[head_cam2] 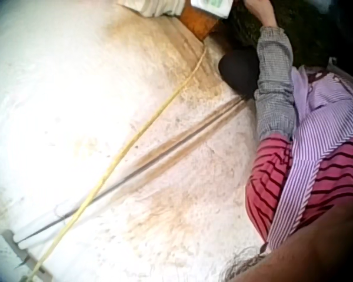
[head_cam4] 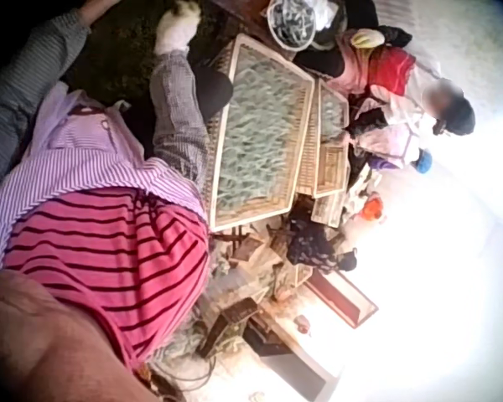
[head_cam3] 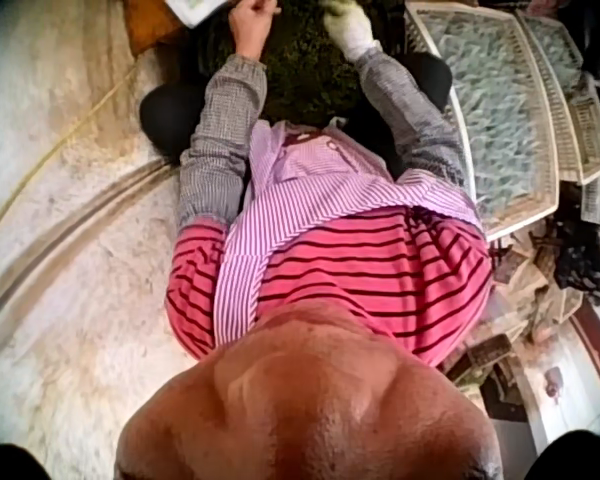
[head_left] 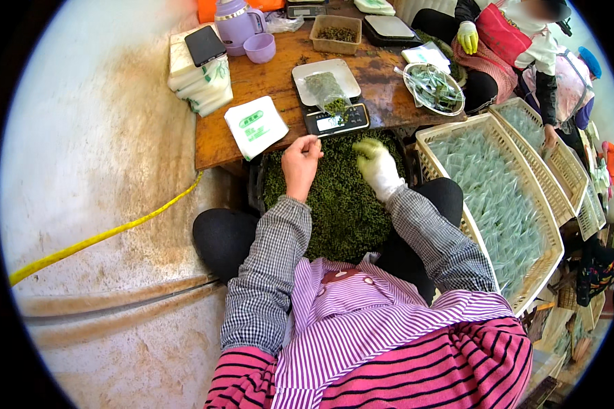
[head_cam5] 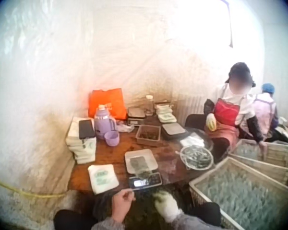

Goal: The person scoops green tea leaves from a large bin into small plastic bags, weighs each bag on a digital scale, and places the filled bags into a basket. The process is repeated continuously throughout the clip.

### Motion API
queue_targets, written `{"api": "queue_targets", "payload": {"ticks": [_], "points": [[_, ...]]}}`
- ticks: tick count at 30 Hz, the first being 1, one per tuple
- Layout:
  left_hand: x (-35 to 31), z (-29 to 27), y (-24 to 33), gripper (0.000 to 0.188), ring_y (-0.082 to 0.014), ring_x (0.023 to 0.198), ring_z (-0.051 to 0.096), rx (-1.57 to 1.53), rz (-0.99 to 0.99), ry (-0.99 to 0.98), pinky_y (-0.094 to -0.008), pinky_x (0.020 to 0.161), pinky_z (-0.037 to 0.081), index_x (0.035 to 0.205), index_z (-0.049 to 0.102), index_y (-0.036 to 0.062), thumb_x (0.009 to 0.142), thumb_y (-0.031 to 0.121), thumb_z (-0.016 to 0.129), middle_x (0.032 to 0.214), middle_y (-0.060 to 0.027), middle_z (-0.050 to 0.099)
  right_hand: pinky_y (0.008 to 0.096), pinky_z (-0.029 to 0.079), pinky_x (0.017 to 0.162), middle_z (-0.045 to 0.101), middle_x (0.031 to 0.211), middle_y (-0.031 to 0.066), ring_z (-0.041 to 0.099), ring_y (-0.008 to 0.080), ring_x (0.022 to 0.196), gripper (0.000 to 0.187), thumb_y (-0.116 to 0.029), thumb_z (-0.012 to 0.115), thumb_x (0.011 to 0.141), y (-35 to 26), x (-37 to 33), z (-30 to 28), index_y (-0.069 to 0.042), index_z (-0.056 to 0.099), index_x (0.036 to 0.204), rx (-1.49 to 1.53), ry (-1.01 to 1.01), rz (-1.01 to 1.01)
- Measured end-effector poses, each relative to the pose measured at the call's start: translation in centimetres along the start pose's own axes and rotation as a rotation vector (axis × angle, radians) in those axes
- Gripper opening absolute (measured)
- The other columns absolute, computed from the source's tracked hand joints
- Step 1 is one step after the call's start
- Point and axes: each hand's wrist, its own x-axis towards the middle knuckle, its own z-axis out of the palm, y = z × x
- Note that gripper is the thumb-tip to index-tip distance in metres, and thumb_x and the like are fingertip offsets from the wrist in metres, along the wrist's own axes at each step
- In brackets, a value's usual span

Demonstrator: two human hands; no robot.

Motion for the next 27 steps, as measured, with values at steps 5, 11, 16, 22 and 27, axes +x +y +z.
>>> {"api": "queue_targets", "payload": {"ticks": [5,11,16,22,27], "points": [[3.7,3.3,0.1,0.024,-0.014,0.064,0.067,-0.079,-0.022,0.038,-0.0273,0.061,0.05,0.093,0.069,-0.001,0.083,0.021,0.07,0.073,-0.0071,0.069,0.0387,0.04,0.1,0.058,0.121,0.0156,0.05,0.032,0.116,0.039,-0.033,0.074,0.074,-2.9,4.9,0.9,-0.007,0.07,0.103,-0.106,0.315,0.022],[5.6,5.1,1.1,0.026,-0.0204,0.06,0.065,0.051,0.054,0.128,-0.0333,0.059,0.049,0.087,0.069,-0.0017,0.086,0.024,0.065,0.07,-0.0113,0.068,0.0408,0.04,0.093,0.061,0.11,0.0068,0.049,0.0295,0.113,0.02,-0.021,0.075,0.07,-5.1,6.2,0.6,-0.01,0.072,0.086,-0.07,0.422,-0.073],[5.0,4.8,2.2,0.022,-0.0172,0.062,0.063,0.197,0.131,0.172,-0.0318,0.06,0.049,0.09,0.068,-0.002,0.085,0.019,0.064,0.069,-0.0088,0.067,0.0492,0.029,0.101,0.058,0.119,0.0054,0.043,0.032,0.122,0.019,-0.023,0.072,0.071,-5.0,7.6,0.9,-0.014,0.07,0.088,-0.301,0.536,-0.389],[5.6,4.2,2.0,0.018,-0.0213,0.062,0.063,0.395,0.202,0.173,-0.0343,0.061,0.048,0.086,0.068,-0.0006,0.083,0.016,0.062,0.07,-0.0104,0.067,0.0505,0.025,0.106,0.056,0.126,0.003,0.037,0.0309,0.129,0.014,-0.026,0.067,0.074,-6.0,12.6,2.0,-0.015,0.068,0.081,-0.623,0.396,-0.438],[6.2,4.2,1.6,0.026,-0.0215,0.062,0.065,0.057,0.011,0.061,-0.0339,0.058,0.049,0.083,0.067,-0.0012,0.088,0.024,0.059,0.068,-0.0096,0.067,0.0543,0.025,0.104,0.057,0.124,0.0038,0.039,0.033,0.127,0.016,-0.027,0.067,0.075,-5.6,9.9,1.0,-0.017,0.07,0.087,-0.404,0.514,-0.482]]}}
